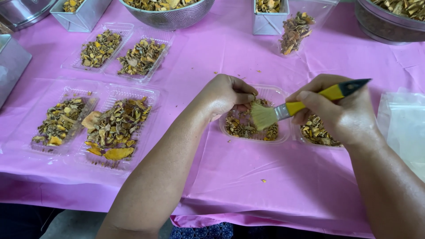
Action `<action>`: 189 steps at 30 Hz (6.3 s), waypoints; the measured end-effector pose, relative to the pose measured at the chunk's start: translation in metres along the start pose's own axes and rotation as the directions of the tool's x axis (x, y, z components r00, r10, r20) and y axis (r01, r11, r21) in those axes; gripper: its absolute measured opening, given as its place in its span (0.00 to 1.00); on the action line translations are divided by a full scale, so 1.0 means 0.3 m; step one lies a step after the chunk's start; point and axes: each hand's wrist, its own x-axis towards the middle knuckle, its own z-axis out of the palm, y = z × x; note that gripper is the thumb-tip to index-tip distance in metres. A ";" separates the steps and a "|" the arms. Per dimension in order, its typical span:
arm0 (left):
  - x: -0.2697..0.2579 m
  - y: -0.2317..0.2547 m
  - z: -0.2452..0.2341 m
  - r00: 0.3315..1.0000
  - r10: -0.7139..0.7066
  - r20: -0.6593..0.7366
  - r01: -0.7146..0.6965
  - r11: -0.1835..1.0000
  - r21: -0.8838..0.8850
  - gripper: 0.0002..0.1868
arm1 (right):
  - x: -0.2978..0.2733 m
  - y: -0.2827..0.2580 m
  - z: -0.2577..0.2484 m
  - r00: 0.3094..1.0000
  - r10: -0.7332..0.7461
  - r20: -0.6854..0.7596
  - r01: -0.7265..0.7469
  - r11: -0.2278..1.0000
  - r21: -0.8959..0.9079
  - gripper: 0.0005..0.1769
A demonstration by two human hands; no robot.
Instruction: Sorting and portioning dried tea ingredients into small plastic containers using a brush and hands.
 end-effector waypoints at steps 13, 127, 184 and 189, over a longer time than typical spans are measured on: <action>-0.018 0.017 0.008 1.000 0.007 -0.003 -0.007 1.000 0.013 0.05 | 0.002 -0.022 -0.010 0.988 -0.002 -0.154 -0.005 0.999 -0.041 0.07; -0.125 0.064 0.151 0.936 0.214 0.278 -0.341 0.372 0.863 0.05 | 0.080 0.135 -0.111 0.905 -0.209 -0.371 0.237 0.971 0.030 0.08; -0.042 0.036 0.055 0.968 0.075 0.239 -0.092 0.994 0.059 0.07 | -0.260 0.044 0.097 0.923 0.013 -0.385 0.050 0.987 0.154 0.05; -0.042 0.039 0.068 0.945 0.140 0.297 -0.243 0.906 0.346 0.10 | -0.284 0.014 0.063 0.876 -0.167 -0.453 0.200 0.979 0.026 0.06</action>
